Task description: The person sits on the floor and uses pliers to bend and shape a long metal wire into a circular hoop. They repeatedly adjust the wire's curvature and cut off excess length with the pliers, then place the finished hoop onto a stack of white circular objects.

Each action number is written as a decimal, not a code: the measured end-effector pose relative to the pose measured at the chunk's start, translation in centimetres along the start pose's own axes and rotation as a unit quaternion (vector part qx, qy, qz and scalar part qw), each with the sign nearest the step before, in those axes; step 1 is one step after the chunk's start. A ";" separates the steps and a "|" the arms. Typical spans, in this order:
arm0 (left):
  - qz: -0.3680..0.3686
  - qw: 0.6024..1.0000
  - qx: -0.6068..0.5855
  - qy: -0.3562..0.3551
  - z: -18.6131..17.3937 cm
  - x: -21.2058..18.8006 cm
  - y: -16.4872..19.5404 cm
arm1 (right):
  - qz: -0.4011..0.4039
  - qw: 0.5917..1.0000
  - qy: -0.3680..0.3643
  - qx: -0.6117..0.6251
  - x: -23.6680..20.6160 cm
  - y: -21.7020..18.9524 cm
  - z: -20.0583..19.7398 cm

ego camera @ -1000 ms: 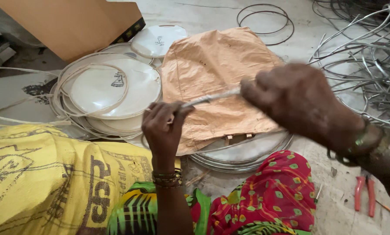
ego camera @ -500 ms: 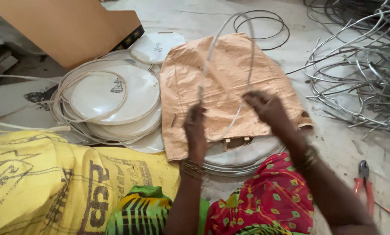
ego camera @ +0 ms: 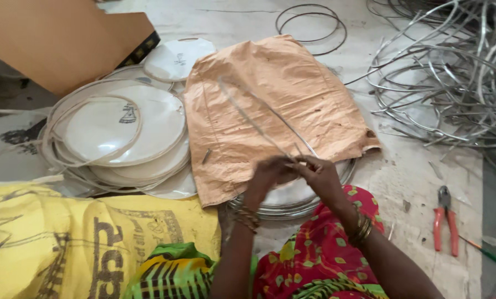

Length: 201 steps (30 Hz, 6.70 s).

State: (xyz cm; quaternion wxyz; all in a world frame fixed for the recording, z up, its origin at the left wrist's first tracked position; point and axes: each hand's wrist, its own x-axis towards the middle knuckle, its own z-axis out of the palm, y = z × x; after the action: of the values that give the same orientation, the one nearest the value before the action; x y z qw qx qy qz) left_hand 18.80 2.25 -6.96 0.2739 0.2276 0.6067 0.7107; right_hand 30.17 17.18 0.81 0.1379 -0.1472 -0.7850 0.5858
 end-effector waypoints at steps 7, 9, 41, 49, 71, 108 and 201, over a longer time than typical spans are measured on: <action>0.008 0.836 -0.483 0.260 -9.2 -2.6 6.5 | -0.006 0.995 -0.032 -0.099 -5.5 3.7 -0.5; -0.032 0.851 -0.461 0.248 -8.2 -2.5 6.8 | 0.037 0.995 -0.035 -0.086 -6.6 4.8 -2.1; 0.091 0.955 -0.234 0.156 3.2 3.5 16.7 | 0.278 0.731 0.159 -0.603 -11.4 24.1 -29.0; 0.073 0.951 -0.159 0.254 0.3 5.2 16.1 | 0.171 0.951 0.207 0.152 -11.0 19.0 -27.9; 0.061 0.947 -0.133 0.288 -0.5 1.7 15.1 | 0.276 0.673 -0.397 0.559 -11.2 6.9 -3.8; 0.158 0.852 0.216 0.450 0.7 3.0 10.7 | 0.300 0.655 -0.385 0.577 -7.4 3.9 0.7; 0.202 0.822 0.400 0.352 7.4 21.6 13.3 | 0.209 0.685 -0.264 0.645 -1.9 -0.4 -4.6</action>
State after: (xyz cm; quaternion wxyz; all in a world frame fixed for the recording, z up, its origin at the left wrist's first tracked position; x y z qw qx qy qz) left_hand 6.06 20.57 7.13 -0.2234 0.1686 0.8333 0.4768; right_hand 33.66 20.33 2.37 -0.1407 -0.0213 -0.1654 0.9759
